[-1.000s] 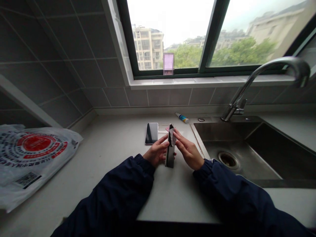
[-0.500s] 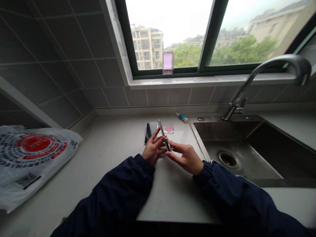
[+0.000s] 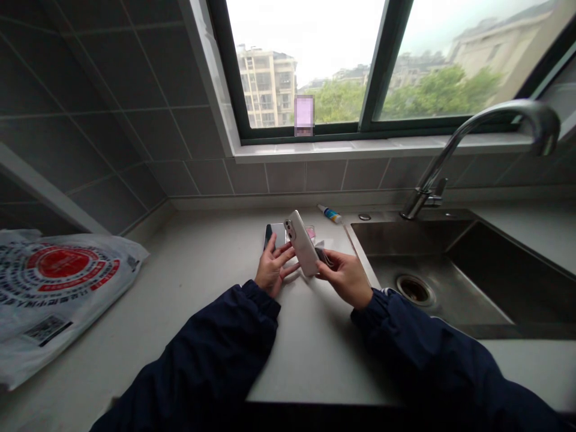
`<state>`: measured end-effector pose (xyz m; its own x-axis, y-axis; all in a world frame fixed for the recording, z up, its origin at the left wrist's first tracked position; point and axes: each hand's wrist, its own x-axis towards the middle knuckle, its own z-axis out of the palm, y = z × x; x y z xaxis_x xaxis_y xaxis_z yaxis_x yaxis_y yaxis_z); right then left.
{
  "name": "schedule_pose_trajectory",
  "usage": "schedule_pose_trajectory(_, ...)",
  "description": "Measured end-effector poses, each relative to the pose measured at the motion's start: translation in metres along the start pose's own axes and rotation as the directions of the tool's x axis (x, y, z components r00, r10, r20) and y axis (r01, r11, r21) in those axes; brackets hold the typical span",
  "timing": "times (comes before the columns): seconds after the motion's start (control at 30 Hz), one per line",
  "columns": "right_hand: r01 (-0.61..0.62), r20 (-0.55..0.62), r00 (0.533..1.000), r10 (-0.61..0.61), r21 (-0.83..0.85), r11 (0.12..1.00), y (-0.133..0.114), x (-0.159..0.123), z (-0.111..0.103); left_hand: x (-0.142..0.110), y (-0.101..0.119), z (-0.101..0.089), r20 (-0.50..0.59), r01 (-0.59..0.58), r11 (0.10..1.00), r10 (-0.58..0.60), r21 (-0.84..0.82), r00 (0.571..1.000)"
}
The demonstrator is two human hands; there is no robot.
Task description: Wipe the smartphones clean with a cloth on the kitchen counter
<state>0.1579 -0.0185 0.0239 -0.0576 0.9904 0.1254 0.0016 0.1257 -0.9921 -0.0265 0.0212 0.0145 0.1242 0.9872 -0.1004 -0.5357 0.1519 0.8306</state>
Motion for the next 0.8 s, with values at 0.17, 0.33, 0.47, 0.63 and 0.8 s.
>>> schedule_pose_trajectory(0.17, -0.149, -0.067, 0.983, 0.171, 0.251, 0.956, -0.005, 0.006, -0.002, 0.0, 0.006, 0.002, -0.061, 0.019, 0.999, -0.021, -0.045, 0.998)
schedule_pose_trajectory(0.33, -0.219, -0.016, 0.97, 0.242, 0.375, 0.901, -0.005, 0.007, -0.001, 0.004, 0.012, 0.001, -0.101, -0.015, 0.996, 0.006, -0.089, 0.995)
schedule_pose_trajectory(0.47, -0.304, 0.044, 0.946, 0.32, 0.454, 0.837, -0.005, 0.005, 0.001, 0.004, 0.011, 0.003, -0.028, 0.09, 0.982, -0.096, -0.167, 0.995)
schedule_pose_trajectory(0.63, -0.389, 0.119, 0.918, 0.378, 0.459, 0.799, -0.007, 0.001, 0.007, -0.002, 0.008, 0.014, 0.127, 0.17, 0.954, -0.142, -0.249, 0.982)
schedule_pose_trajectory(0.8, -0.429, 0.181, 0.903, 0.391, 0.46, 0.778, -0.007, -0.001, 0.009, -0.007, 0.008, 0.016, 0.189, 0.227, 0.939, -0.181, -0.258, 0.965)
